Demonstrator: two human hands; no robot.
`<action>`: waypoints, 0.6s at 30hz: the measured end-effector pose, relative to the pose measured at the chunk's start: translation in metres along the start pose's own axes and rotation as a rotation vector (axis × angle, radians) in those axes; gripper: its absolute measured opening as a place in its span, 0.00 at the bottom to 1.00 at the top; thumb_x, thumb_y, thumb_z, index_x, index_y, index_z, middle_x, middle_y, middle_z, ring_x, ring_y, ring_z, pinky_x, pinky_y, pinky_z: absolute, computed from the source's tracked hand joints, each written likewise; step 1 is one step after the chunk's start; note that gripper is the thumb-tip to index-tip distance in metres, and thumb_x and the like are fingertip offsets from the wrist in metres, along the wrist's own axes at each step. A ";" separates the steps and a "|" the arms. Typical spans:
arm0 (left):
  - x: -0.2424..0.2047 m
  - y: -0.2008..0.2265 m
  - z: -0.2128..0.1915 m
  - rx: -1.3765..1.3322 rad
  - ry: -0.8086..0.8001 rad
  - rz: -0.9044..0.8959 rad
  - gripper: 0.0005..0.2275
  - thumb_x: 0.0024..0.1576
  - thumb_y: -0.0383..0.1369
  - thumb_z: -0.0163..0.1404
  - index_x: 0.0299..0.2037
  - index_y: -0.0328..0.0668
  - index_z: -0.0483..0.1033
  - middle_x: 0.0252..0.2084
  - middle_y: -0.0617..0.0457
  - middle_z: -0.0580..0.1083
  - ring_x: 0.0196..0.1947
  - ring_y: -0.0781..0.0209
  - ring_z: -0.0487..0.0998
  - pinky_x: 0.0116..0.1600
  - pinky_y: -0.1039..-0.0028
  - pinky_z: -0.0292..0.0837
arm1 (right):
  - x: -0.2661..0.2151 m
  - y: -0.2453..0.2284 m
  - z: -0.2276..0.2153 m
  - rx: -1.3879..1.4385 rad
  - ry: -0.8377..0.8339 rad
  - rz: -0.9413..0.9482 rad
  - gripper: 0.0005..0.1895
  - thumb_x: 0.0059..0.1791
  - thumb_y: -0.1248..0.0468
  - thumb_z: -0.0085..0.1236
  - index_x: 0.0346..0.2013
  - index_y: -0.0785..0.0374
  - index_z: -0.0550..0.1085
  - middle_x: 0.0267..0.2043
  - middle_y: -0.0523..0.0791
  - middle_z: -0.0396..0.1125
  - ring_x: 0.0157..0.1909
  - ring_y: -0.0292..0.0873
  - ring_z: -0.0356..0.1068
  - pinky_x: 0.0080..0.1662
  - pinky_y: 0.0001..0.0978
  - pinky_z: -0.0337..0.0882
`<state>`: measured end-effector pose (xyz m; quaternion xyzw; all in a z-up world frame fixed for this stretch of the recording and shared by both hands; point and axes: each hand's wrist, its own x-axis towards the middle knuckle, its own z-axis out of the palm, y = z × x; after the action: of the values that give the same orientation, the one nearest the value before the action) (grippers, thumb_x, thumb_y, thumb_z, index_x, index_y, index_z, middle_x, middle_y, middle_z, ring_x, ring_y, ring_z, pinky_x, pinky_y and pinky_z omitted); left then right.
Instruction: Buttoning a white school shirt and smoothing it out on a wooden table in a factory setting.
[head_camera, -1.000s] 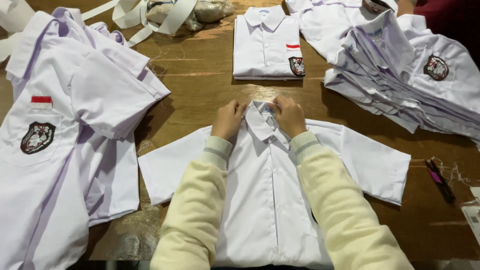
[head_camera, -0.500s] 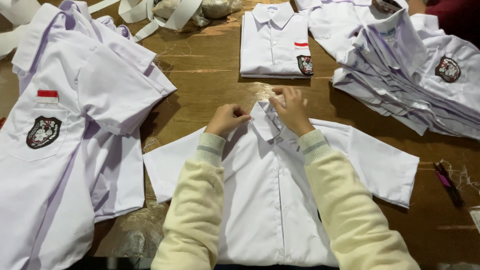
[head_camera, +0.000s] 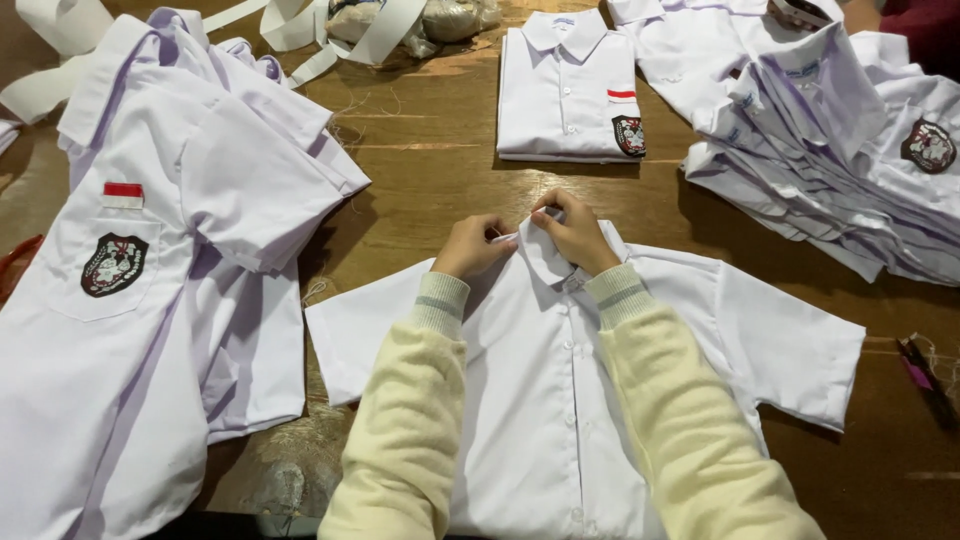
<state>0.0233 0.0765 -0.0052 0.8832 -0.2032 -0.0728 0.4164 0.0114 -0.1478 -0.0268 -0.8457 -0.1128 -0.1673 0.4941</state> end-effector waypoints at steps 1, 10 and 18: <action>-0.002 0.003 0.000 -0.001 -0.002 -0.002 0.12 0.48 0.42 0.63 0.39 0.53 0.83 0.38 0.48 0.81 0.45 0.46 0.82 0.48 0.61 0.78 | 0.000 0.003 0.002 0.000 -0.001 0.003 0.10 0.50 0.54 0.67 0.42 0.52 0.79 0.40 0.42 0.74 0.49 0.42 0.73 0.54 0.39 0.68; -0.001 0.014 0.003 -0.073 0.099 0.068 0.09 0.48 0.34 0.65 0.38 0.48 0.83 0.37 0.48 0.81 0.41 0.49 0.83 0.44 0.66 0.81 | 0.000 0.005 -0.001 0.003 0.004 -0.109 0.09 0.50 0.54 0.66 0.42 0.52 0.79 0.38 0.42 0.73 0.48 0.46 0.70 0.57 0.38 0.65; -0.039 0.065 -0.037 0.072 0.047 0.032 0.09 0.52 0.41 0.62 0.39 0.51 0.81 0.37 0.51 0.80 0.44 0.49 0.82 0.47 0.61 0.80 | 0.001 -0.016 -0.013 0.084 0.017 -0.149 0.09 0.52 0.56 0.65 0.42 0.56 0.78 0.37 0.43 0.71 0.44 0.42 0.69 0.53 0.36 0.66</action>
<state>-0.0206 0.0818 0.0670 0.8956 -0.2102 -0.0381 0.3903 0.0045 -0.1512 -0.0074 -0.8121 -0.1779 -0.2060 0.5162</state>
